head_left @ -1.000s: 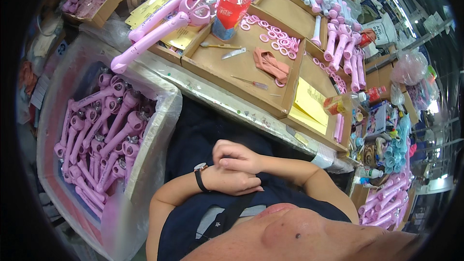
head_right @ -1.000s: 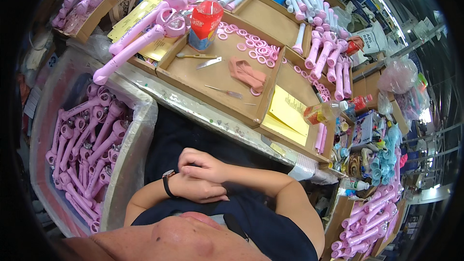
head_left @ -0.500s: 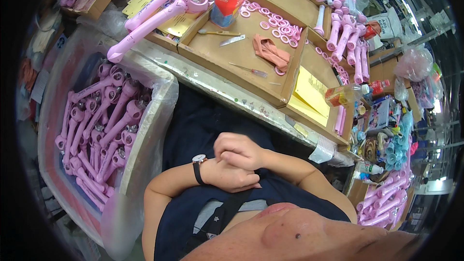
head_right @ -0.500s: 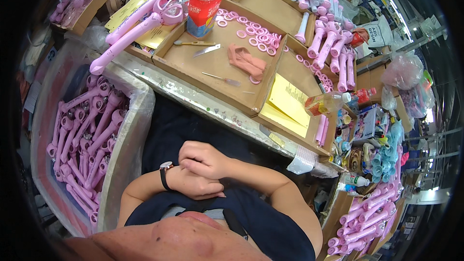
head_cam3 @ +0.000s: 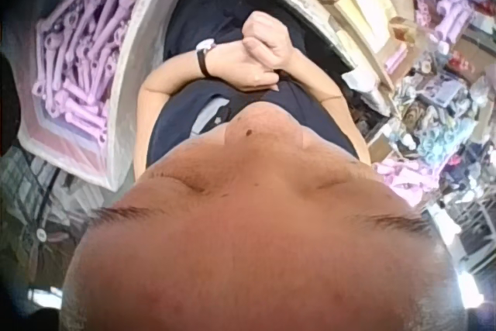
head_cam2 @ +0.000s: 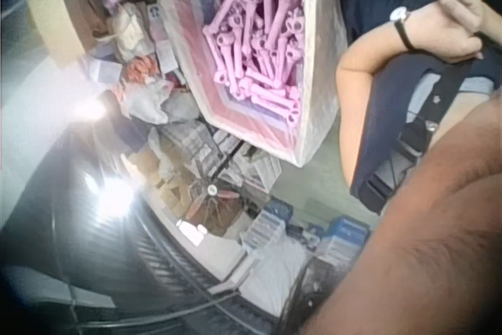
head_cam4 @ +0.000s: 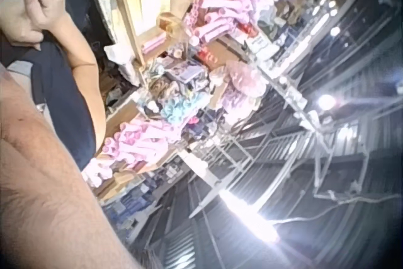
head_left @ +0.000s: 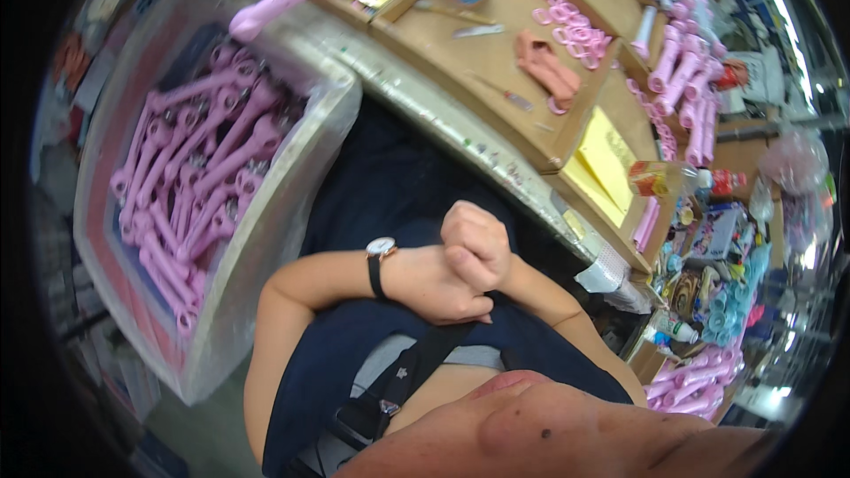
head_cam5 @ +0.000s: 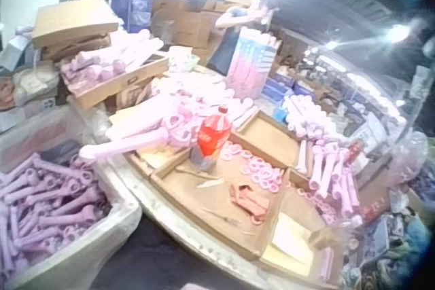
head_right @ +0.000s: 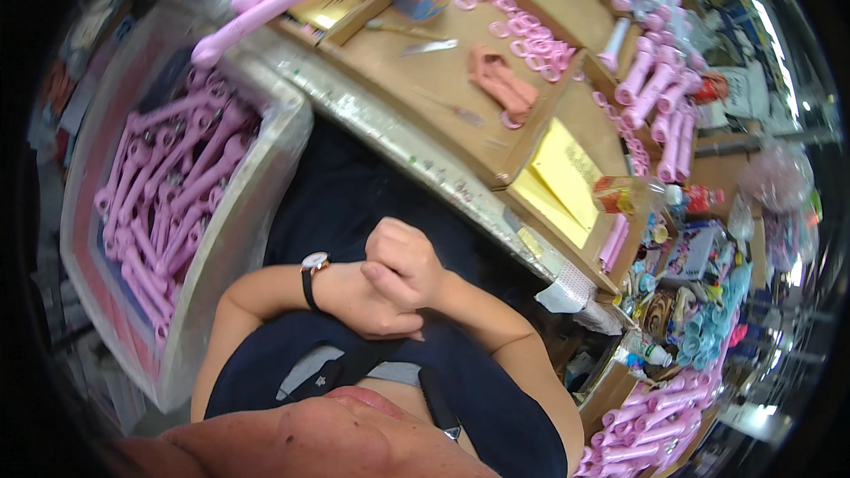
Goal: The person assembles pink light-up batons by inserting small metal rods into the handle, attaching a clear plastic top, and applying a label. They repeatedly pick batons from a bin, perform the assembly steps, and place the finished items on a nearby table.
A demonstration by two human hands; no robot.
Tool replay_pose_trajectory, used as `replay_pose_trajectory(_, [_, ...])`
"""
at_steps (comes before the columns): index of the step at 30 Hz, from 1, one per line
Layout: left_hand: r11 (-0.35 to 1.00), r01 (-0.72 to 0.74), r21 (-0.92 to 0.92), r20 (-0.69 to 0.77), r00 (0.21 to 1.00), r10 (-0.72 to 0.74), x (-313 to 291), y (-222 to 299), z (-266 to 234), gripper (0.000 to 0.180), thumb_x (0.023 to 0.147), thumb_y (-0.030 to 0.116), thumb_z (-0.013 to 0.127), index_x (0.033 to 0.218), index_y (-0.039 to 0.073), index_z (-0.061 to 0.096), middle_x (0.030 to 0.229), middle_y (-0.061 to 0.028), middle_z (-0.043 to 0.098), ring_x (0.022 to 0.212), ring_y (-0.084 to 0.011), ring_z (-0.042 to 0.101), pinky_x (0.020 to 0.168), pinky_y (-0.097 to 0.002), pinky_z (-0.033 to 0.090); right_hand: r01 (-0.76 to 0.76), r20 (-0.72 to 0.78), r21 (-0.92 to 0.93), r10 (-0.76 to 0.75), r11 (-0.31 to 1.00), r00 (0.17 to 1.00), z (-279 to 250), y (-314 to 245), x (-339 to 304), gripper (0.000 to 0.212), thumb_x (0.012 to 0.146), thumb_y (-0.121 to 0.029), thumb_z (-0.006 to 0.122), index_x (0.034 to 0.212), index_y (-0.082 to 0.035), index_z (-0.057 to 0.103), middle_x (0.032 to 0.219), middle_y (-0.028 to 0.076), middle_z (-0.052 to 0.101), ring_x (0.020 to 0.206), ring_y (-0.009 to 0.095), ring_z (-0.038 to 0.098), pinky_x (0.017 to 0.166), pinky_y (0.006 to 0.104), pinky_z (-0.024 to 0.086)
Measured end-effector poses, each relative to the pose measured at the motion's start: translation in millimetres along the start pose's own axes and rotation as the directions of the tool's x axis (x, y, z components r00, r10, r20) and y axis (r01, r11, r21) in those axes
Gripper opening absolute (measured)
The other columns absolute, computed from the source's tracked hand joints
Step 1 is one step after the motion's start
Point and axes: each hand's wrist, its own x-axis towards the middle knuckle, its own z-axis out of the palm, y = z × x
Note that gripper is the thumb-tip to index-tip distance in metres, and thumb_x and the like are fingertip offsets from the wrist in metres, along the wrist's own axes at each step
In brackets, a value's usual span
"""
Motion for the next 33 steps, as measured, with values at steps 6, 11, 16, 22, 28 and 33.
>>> replay_pose_trajectory(6, [0.997,0.027,0.07,-0.029,0.999,-0.025,-3.7,6.6,9.9,0.03,0.074,0.024,0.068,0.059,0.003,0.053,0.056,-0.0122,0.053,0.056,-0.0261,0.058,0.051,-0.0361,0.046,-0.069,0.011,0.086,0.068,0.994,0.998,4.5,-5.5,1.5,0.014,0.076,-0.008,0.049,0.067,-0.002,0.057,0.07,0.012,0.056,0.064,0.028,0.055,0.061,0.0356,0.046])
replay_pose_trajectory(11, [0.995,0.1,-0.022,-0.111,0.989,-0.102,-1.7,8.9,16.8,0.02,0.073,0.013,0.064,0.066,0.002,0.049,0.067,-0.0126,0.055,0.07,-0.0257,0.059,0.065,-0.0351,0.048,0.014,-0.023,0.099,-0.012,0.995,1.0,5.3,-8.2,-0.4,0.019,0.082,-0.014,0.05,0.07,-0.002,0.058,0.072,0.012,0.057,0.064,0.027,0.054,0.06,0.0343,0.045])
replay_pose_trajectory(16, [0.977,0.164,-0.138,-0.199,0.961,-0.189,2.2,11.2,16.1,0.012,0.072,0.007,0.058,0.075,0.001,0.048,0.078,-0.0131,0.056,0.083,-0.0261,0.058,0.077,-0.0345,0.046,0.03,-0.01,0.099,-0.029,0.995,1.0,4.9,-8.6,-0.7,0.038,0.095,-0.025,0.041,0.065,-0.005,0.054,0.067,0.01,0.054,0.059,0.022,0.049,0.056,0.0332,0.04])
replay_pose_trajectory(22, [0.981,0.164,0.105,-0.018,0.986,-0.163,0.6,11.6,12.2,0.018,0.073,0.008,0.057,0.083,-0.004,0.047,0.08,-0.0137,0.056,0.081,-0.0265,0.057,0.076,-0.0333,0.046,0.087,-0.016,0.142,-0.085,0.986,0.996,3.8,-8.6,-0.2,0.029,0.09,-0.02,0.047,0.068,-0.005,0.058,0.072,0.01,0.057,0.062,0.024,0.053,0.057,0.0329,0.044])
replay_pose_trajectory(28, [0.994,0.075,-0.077,-0.207,0.974,-0.09,3.0,7.4,19.0,0.01,0.07,0.001,0.05,0.078,0.0,0.044,0.071,-0.011,0.049,0.073,-0.0274,0.053,0.068,-0.0344,0.043,0.141,-0.14,0.14,-0.121,0.98,0.983,4.5,-2.5,-5.2,0.024,0.087,-0.016,0.055,0.066,-0.004,0.056,0.072,0.009,0.058,0.062,0.024,0.054,0.056,0.0331,0.045])
replay_pose_trajectory(33, [0.969,0.213,-0.122,-0.154,0.961,-0.231,2.8,9.9,14.6,0.007,0.072,0.005,0.052,0.074,0.004,0.045,0.072,-0.0079,0.049,0.073,-0.021,0.053,0.067,-0.0323,0.042,0.113,0.004,0.175,-0.116,0.978,0.993,6.1,-4.3,-0.3,0.034,0.092,-0.029,0.052,0.069,-0.005,0.06,0.074,0.009,0.06,0.063,0.022,0.051,0.055,0.0323,0.042])
